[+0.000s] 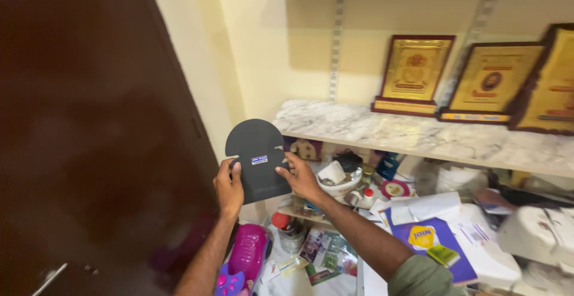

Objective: The person removes several awards and plaques from a wall-mounted shelf and places them onto a bed. The person handles each item individually, moving them from the shelf to the pile on the bed.

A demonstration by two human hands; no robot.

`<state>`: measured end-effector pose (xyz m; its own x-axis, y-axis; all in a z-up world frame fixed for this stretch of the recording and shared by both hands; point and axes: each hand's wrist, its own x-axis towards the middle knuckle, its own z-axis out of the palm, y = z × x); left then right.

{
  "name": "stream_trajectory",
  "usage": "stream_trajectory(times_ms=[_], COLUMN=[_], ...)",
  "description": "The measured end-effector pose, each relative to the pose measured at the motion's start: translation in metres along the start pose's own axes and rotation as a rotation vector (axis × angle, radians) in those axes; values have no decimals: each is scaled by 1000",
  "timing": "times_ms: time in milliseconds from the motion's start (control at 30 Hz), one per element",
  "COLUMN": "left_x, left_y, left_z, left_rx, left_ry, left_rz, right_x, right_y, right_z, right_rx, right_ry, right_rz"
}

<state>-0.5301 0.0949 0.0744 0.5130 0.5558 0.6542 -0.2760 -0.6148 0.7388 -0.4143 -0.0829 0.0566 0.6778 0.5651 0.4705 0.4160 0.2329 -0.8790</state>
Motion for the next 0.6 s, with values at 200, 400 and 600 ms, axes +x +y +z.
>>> stream_trajectory(times_ms=[200, 400, 600], left_x=[-6, -18, -45], left_y=[12, 6, 18], left_z=[-29, -47, -70], left_rx=[73, 134, 201], left_ry=[20, 134, 223], left_rz=[-164, -90, -166], right_x=[12, 15, 13], right_y=[1, -12, -12], right_z=[20, 37, 61], right_rx=[-94, -51, 36], right_ry=[-82, -185, -312], right_rz=[18, -7, -6])
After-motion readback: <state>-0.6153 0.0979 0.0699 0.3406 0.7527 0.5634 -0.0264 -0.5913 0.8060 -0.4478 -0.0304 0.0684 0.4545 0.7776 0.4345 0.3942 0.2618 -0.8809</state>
